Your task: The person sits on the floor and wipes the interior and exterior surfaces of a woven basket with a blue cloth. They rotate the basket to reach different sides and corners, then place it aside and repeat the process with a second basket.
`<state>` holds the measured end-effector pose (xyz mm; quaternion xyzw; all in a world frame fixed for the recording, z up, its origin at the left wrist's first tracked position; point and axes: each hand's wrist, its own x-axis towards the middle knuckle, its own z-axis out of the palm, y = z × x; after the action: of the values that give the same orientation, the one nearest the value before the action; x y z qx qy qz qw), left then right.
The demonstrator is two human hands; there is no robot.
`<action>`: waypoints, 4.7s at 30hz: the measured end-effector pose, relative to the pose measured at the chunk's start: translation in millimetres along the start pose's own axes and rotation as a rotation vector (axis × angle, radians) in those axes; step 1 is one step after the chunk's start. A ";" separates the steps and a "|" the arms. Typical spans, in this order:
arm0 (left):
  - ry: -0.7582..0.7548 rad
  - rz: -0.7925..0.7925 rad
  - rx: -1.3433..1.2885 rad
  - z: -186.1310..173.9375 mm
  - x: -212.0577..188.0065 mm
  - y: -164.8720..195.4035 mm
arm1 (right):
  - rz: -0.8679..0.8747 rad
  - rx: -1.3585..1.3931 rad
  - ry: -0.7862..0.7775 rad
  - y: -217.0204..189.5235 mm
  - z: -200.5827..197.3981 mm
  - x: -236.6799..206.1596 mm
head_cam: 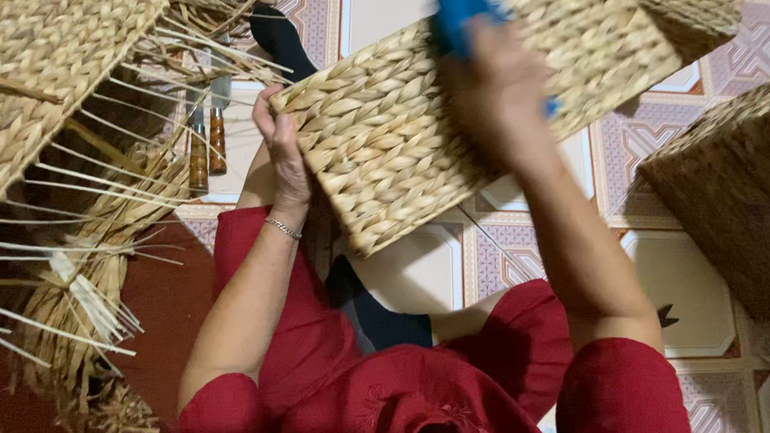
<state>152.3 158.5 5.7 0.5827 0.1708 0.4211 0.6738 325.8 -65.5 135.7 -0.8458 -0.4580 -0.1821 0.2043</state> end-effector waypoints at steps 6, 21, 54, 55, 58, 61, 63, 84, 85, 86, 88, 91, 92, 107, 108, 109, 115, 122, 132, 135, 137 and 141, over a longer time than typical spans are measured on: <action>-0.129 -0.023 -0.417 -5.6 -12.9 8.3 | -0.415 0.293 0.005 -156.7 -39.7 -71.5; -0.103 0.077 0.017 -16.9 -17.8 6.2 | 0.376 -0.537 0.237 227.0 -14.4 -34.0; -0.169 -0.075 -0.043 -3.8 -20.8 38.6 | 0.304 -0.594 0.286 233.8 3.2 -13.4; -0.171 -0.071 -0.048 -4.3 -19.4 36.1 | 0.344 -0.492 0.193 217.3 9.3 -12.9; -0.195 0.169 0.168 -7.0 -14.0 30.3 | 0.127 -0.384 0.129 98.3 35.3 -5.8; -0.180 0.070 0.048 -6.8 -13.3 28.3 | -0.134 -0.206 0.071 -45.8 24.8 -6.3; -0.158 -0.043 -0.090 -4.3 -16.5 29.6 | -0.294 0.035 0.097 -133.1 3.1 -26.9; -0.217 0.371 0.446 -17.9 -20.4 23.7 | 0.497 -0.417 0.135 217.6 -34.4 -77.6; -0.192 0.139 0.141 -17.4 -20.4 21.9 | 0.376 -0.436 0.201 194.4 -28.7 -81.8; -0.160 -0.092 -0.165 -16.6 -20.3 20.5 | 0.249 -0.452 0.266 163.9 -22.8 -86.0; -0.130 -0.020 -0.020 -14.9 -19.4 17.7 | 0.266 -0.330 0.076 96.3 -23.9 -87.6; -0.149 0.036 0.009 -14.8 -15.5 15.6 | -0.045 -0.179 0.189 -24.1 -34.8 -93.7; -0.166 0.051 -0.016 -15.5 -13.9 15.2 | -0.259 0.013 0.173 -61.1 -37.4 -92.8; -0.274 0.565 0.540 -22.8 -15.9 6.2 | -0.373 0.333 0.155 -129.9 -97.9 -133.7; -0.246 0.356 0.311 -22.2 -17.7 9.8 | -0.339 0.283 0.153 -124.7 -84.6 -129.8; -0.220 0.142 0.085 -22.3 -19.7 13.7 | -0.300 0.235 0.150 -118.4 -70.1 -127.4; -0.229 0.192 0.364 -22.9 -17.6 29.6 | -0.062 -0.073 0.284 17.7 -36.6 -128.6; -0.225 0.049 0.036 -38.6 -18.1 5.2 | 0.319 -0.385 0.336 178.3 -56.6 -103.1; -0.247 0.330 0.258 -47.5 -5.2 -25.5 | 0.076 -0.092 0.226 -52.7 -50.8 -117.5; -0.241 0.187 0.126 -41.8 -7.1 -13.4 | -0.147 0.078 0.235 -141.2 -58.2 -127.9; -0.227 0.082 0.062 -39.6 -8.5 0.1 | -0.193 0.197 0.209 -156.2 -58.4 -137.1; -0.230 0.036 0.191 -32.5 -10.3 17.4 | -0.209 0.172 0.331 -114.8 -41.4 -140.3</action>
<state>116.4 170.8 10.6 0.6916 0.1212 0.3455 0.6226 151.2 -127.9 122.0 -0.7318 -0.5171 -0.2991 0.3282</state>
